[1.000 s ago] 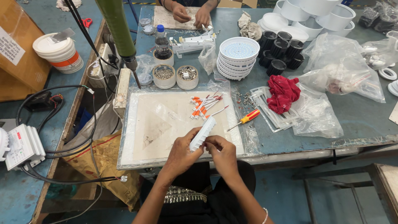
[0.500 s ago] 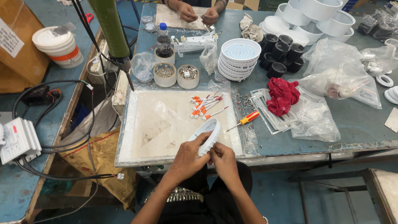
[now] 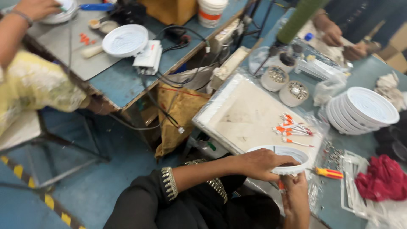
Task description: The person assembles LED light fixtures at a workbench. They pick up circular LED modules, use a screwdriver to tighten screws on the back, and connect orange-tipped wires. Completed units are stacked on the table.
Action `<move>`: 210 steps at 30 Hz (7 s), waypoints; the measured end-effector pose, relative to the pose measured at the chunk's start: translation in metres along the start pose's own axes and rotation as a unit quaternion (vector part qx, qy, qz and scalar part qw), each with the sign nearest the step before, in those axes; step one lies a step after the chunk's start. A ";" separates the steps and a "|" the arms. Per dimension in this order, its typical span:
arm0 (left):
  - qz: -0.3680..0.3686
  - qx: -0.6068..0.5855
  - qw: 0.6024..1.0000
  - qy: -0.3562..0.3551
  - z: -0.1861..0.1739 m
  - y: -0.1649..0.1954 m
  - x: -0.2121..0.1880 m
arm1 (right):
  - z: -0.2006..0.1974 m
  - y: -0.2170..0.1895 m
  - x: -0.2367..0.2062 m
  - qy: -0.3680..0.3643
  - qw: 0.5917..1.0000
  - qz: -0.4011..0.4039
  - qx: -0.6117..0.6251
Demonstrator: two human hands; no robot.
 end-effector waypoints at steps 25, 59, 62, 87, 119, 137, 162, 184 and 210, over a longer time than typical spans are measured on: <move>0.166 0.308 0.911 0.220 -0.165 0.014 -0.084 | 0.168 -0.067 -0.016 -0.118 0.990 0.055 0.057; -0.311 0.455 0.812 0.191 -0.479 -0.116 -0.140 | 0.095 -0.011 0.057 0.027 0.981 -0.185 -0.059; -0.141 0.483 0.845 0.181 -0.474 -0.113 -0.137 | 0.093 -0.007 0.060 0.024 0.983 -0.180 -0.040; 0.102 0.202 0.974 0.006 0.100 -0.117 0.373 | 0.046 -0.011 0.033 0.066 0.981 -0.157 -0.092; -0.346 -0.473 0.782 0.214 -0.071 -0.107 0.070 | 0.052 -0.016 0.012 0.198 0.945 -0.235 -0.109; -0.314 -0.522 0.732 0.305 -0.068 -0.096 -0.010 | -0.050 -0.094 0.024 0.112 0.656 -0.384 -0.641; -0.286 -0.376 0.853 0.222 -0.086 -0.076 0.028 | 0.084 -0.111 -0.050 0.002 0.814 -0.218 -0.539; -0.223 -0.200 0.943 0.148 -0.072 -0.058 0.054 | 0.046 -0.138 0.009 -0.167 0.901 -0.016 -0.401; -0.243 0.014 0.961 0.132 -0.061 -0.005 0.054 | 0.028 -0.115 -0.023 -0.177 0.938 0.044 -0.294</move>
Point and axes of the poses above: each hand's wrist, its own x-axis towards the middle knuckle, its own z-axis out of the palm, y = z × x, the point moved 1 cm from there along x, towards the middle knuckle, and after that the axes turned 8 degrees about y, right-handed, at the moved point
